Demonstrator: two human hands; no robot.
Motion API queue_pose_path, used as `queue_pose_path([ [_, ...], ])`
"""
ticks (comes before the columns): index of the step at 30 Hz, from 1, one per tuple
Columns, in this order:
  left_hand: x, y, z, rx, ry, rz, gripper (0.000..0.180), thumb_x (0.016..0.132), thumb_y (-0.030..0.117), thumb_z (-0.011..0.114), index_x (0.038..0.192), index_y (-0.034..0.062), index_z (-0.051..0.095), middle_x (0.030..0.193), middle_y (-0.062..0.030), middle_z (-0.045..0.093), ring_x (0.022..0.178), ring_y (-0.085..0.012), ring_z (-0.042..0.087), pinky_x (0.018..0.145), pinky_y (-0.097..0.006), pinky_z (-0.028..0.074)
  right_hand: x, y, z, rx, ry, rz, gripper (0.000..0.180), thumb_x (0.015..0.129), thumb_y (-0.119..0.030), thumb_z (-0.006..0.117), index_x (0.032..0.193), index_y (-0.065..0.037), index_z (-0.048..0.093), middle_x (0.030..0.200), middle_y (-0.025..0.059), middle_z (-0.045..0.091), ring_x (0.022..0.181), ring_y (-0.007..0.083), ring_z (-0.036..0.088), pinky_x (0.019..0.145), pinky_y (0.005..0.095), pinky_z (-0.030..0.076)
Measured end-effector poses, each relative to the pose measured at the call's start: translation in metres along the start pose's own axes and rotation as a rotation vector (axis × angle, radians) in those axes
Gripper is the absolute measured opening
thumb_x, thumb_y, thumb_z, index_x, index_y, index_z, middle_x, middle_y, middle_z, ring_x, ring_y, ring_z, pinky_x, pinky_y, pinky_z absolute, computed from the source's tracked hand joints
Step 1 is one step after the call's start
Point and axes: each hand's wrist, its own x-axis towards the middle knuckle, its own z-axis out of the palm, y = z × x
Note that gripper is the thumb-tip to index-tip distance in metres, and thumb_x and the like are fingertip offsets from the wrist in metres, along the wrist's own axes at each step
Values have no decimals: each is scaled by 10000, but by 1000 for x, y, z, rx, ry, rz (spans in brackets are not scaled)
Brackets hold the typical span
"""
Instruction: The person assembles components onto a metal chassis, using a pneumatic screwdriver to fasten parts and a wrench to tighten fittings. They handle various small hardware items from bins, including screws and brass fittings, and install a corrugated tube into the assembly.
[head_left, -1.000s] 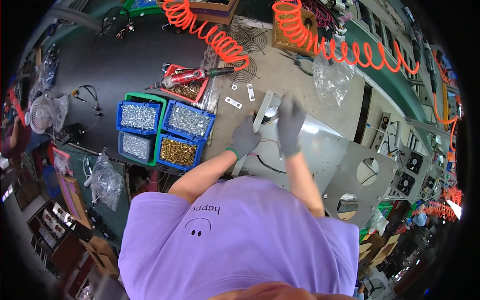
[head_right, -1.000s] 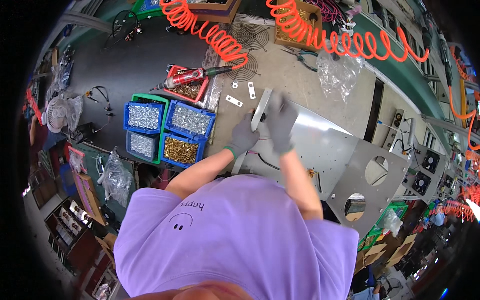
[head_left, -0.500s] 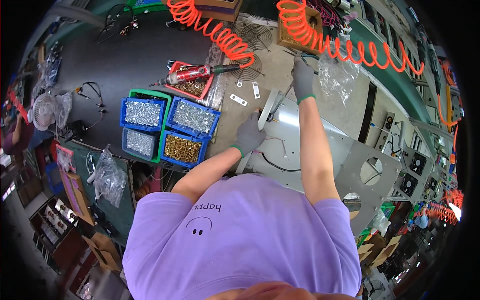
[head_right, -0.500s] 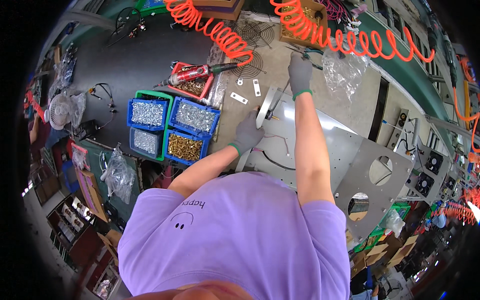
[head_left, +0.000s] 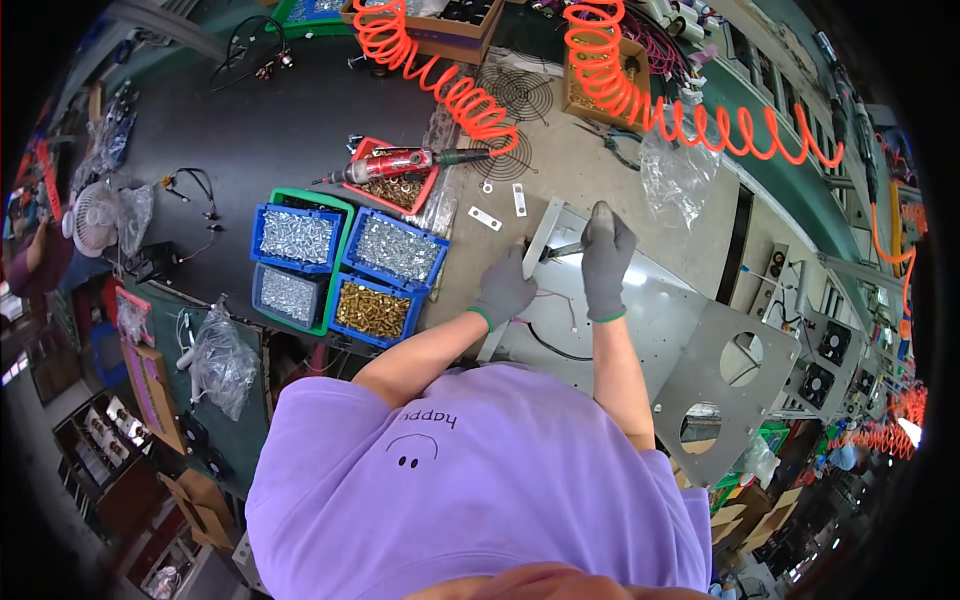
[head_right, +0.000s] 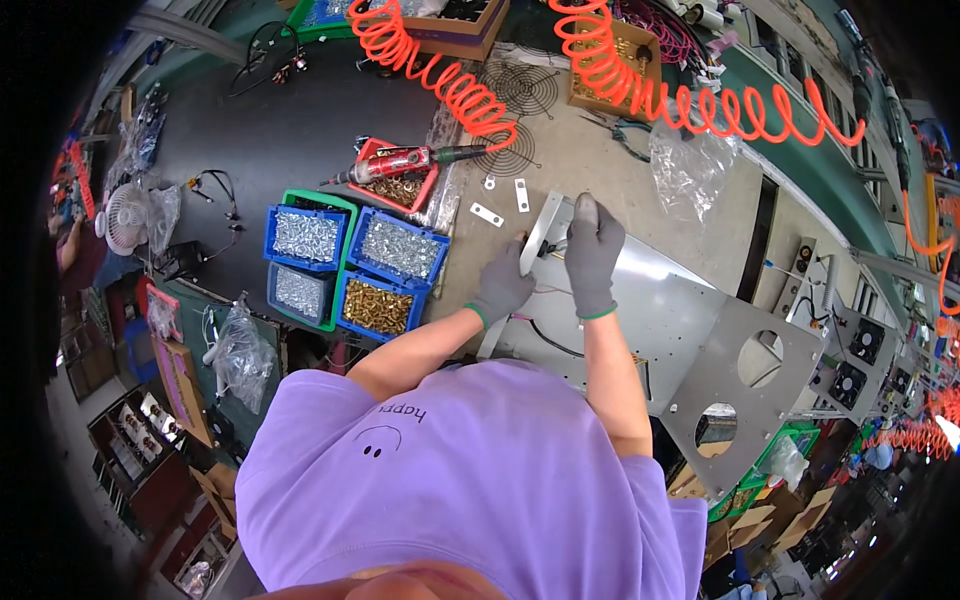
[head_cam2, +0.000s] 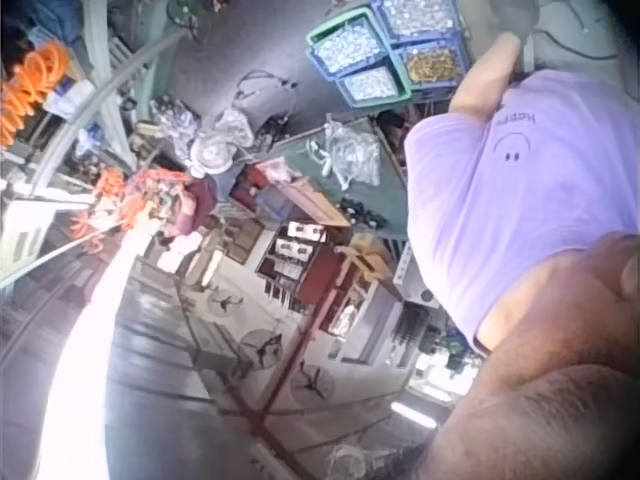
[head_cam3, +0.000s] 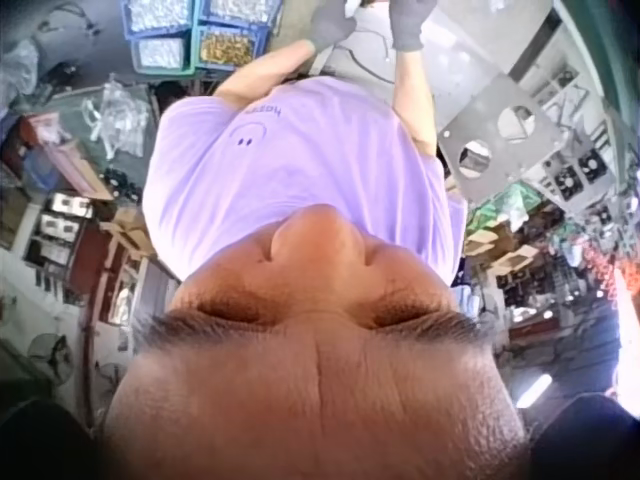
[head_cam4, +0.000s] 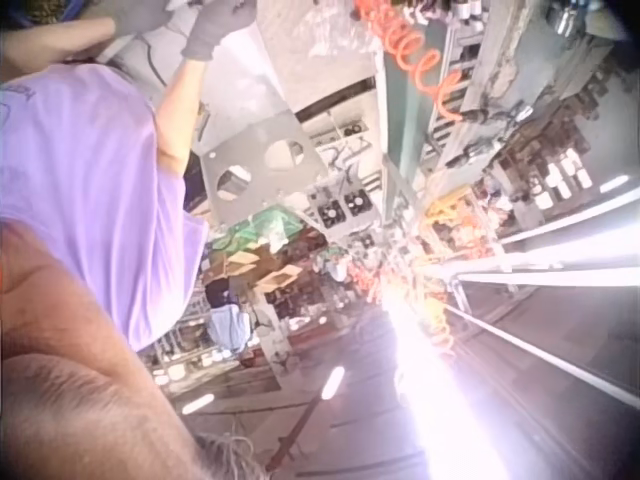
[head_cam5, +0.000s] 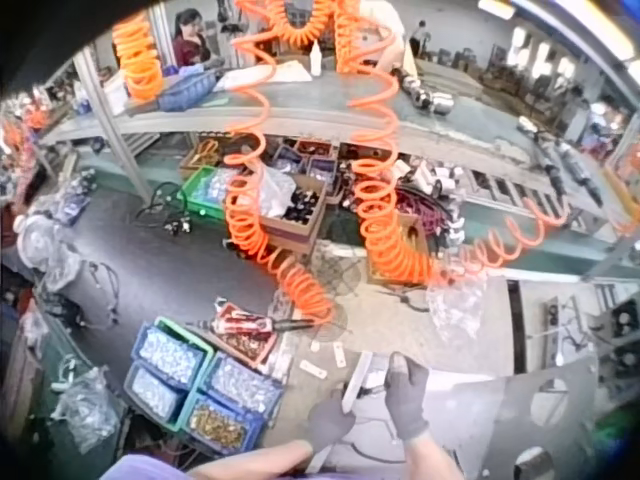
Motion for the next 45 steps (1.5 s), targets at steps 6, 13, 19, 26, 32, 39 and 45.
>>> queue_pose_path([
  [6,-3,3,-5,18,-10,-34,769,706,195,618,1377,35,277,1171,-189,514,1006,-355,563,839,-448,460,51,4,1,-78,13,219,414,902,-312,505,582,-54,450,536,0,424,498,85,366,470,275,300],
  [13,-4,-2,-1,-6,23,-2,759,700,199,625,1366,40,297,1141,-175,529,987,-346,570,823,-448,463,121,33,6,-51,13,475,276,847,-287,537,664,-83,501,565,29,474,463,114,413,418,290,309],
  [19,-4,2,-3,9,-31,-30,759,727,236,611,1386,55,281,1159,-160,523,992,-347,570,826,-444,463,143,54,11,62,29,536,245,864,-264,527,684,-104,481,561,7,451,445,117,392,434,281,310],
  [26,-4,9,-16,16,-68,-78,768,751,247,604,1405,61,247,1208,-148,503,1058,-330,547,858,-434,455,-37,-9,22,108,28,-5,375,943,-252,471,616,-70,453,569,-34,402,523,52,353,473,227,267],
  [32,-2,-11,14,-12,161,79,749,730,207,610,1387,85,273,1024,-162,595,875,-347,610,761,-453,477,10,-11,7,30,-48,39,374,930,-231,477,595,-86,399,547,-35,356,501,53,304,455,249,235],
  [39,-11,12,-22,-46,-94,-68,744,750,209,608,1389,53,260,1135,-179,541,1006,-335,565,837,-443,454,40,-5,8,-2,12,174,384,922,-250,482,583,-95,387,533,-37,336,481,65,297,446,257,232],
  [45,-20,5,-13,-3,139,107,703,774,232,593,1373,32,287,1070,-220,562,948,-384,577,799,-443,467,33,-15,0,-126,-5,102,389,913,-294,502,601,-75,420,540,-23,372,500,68,338,450,270,262],
])
